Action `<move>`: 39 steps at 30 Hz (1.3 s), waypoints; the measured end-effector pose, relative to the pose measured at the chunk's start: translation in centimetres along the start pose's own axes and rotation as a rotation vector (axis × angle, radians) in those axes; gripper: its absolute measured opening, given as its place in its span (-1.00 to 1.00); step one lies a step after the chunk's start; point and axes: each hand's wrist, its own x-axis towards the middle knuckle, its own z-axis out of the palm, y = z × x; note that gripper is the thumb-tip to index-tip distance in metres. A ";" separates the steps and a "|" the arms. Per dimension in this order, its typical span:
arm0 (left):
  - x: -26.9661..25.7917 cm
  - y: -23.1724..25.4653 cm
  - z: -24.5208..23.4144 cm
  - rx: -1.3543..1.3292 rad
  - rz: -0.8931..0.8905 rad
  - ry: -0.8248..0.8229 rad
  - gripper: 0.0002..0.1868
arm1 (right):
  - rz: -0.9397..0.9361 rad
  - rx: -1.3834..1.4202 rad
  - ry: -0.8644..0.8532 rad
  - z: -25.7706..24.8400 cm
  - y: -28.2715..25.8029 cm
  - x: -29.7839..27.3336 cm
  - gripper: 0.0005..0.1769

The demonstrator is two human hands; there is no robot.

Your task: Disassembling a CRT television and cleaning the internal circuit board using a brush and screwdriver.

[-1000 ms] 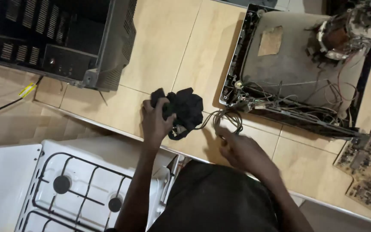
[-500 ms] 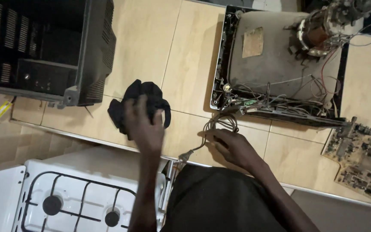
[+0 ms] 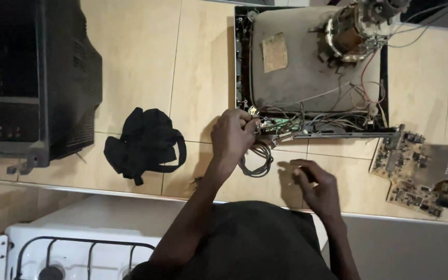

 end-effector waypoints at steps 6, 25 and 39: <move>-1.0 2.8 -2.2 0.050 0.061 -0.094 -0.55 | 0.034 0.097 0.125 -1.2 -2.5 0.6 -0.81; -4.2 0.4 -5.3 -0.510 0.286 0.048 -0.68 | 0.076 0.260 0.031 -2.4 -13.5 4.5 -0.62; -7.5 1.7 -8.3 -0.540 0.386 0.224 -0.77 | -0.227 0.262 0.052 -5.3 -14.1 3.9 -0.89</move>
